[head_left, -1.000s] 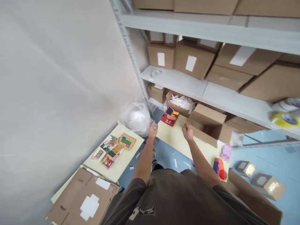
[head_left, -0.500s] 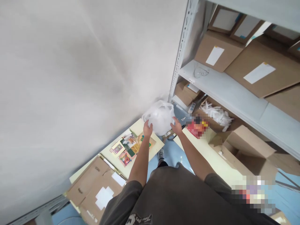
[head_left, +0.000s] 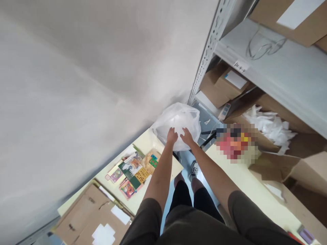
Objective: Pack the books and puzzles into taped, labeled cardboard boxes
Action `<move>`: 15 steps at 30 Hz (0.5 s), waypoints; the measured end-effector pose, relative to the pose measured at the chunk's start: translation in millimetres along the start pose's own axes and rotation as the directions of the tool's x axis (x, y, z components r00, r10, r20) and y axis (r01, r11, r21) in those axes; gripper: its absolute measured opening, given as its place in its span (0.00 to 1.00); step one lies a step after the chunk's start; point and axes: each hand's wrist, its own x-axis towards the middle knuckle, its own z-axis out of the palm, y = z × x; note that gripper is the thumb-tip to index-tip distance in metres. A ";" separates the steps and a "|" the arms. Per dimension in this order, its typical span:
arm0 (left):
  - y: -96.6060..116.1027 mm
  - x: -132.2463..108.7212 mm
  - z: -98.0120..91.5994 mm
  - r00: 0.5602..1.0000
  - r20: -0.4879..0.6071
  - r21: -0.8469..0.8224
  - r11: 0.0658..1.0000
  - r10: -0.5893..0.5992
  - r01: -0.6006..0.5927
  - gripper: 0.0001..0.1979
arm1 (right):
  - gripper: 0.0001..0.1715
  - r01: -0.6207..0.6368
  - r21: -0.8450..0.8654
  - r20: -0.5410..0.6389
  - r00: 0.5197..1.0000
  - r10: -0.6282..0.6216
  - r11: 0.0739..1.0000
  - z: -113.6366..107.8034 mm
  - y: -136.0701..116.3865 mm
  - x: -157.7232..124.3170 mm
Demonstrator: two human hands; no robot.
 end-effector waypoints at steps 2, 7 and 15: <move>-14.2 22.1 11.7 0.998 0.056 0.075 0.997 0.013 -0.017 0.25 | 0.42 -0.031 0.014 0.018 0.999 0.031 0.999 15.1 19.0 17.4; -33.0 49.8 22.0 0.992 0.125 0.170 0.985 0.008 -0.029 0.23 | 0.39 -0.046 -0.016 0.056 0.997 0.047 0.999 33.8 43.1 42.9; -11.7 2.1 -6.9 0.998 -0.056 0.079 0.997 0.024 -0.020 0.18 | 0.47 -0.114 0.070 0.045 0.993 0.111 0.991 21.3 12.3 28.3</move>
